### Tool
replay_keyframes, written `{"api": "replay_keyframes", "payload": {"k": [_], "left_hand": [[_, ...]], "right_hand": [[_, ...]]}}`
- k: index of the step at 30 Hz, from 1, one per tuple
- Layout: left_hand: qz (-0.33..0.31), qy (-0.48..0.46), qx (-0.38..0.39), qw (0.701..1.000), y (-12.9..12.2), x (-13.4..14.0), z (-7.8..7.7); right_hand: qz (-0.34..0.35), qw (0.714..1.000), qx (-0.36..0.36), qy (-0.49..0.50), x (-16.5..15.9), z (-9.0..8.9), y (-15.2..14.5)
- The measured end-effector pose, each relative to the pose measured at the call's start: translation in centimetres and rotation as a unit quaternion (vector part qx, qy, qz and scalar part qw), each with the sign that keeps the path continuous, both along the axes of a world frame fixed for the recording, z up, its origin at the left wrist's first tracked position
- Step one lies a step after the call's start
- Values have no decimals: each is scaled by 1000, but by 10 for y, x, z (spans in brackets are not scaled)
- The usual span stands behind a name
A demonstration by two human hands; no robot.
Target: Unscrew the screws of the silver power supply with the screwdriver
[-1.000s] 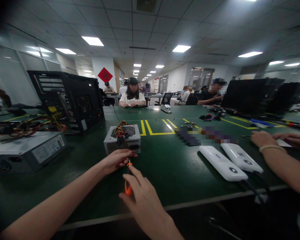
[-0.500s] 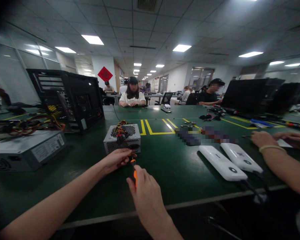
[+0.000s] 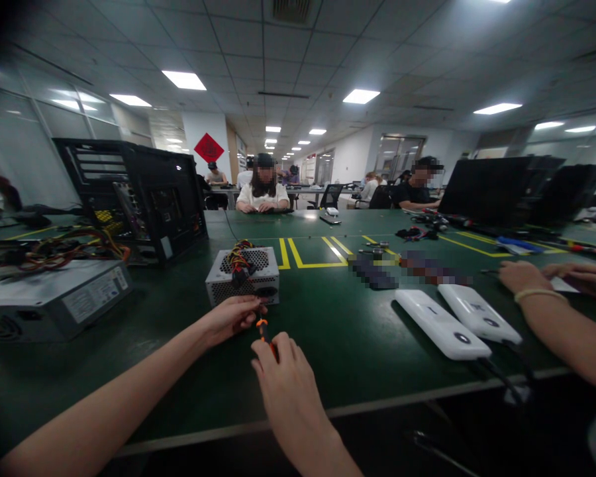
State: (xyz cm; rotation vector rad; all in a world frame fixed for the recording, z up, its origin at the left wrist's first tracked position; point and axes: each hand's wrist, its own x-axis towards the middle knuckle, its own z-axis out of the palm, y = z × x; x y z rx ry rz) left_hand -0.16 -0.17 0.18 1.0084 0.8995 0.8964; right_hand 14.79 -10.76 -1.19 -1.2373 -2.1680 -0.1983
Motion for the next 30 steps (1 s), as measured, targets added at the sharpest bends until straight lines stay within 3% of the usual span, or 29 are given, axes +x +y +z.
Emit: {"api": "replay_keyframes", "payload": {"k": [13,20,25,30], "left_hand": [[12,-29,-12,999,4,1,-2],[19,8,-21,1000,0,2,4],[-25,55,-15,998,-4,0,6],[-36,57,17,998,-5,1,6]], "right_hand": [[31,996,-60,56,1,6,-5],[-4,995,-15,102,1,-4,0],[-5,998,34,44,0,-5,1],[18,999,1,36,0,3,-3]]}}
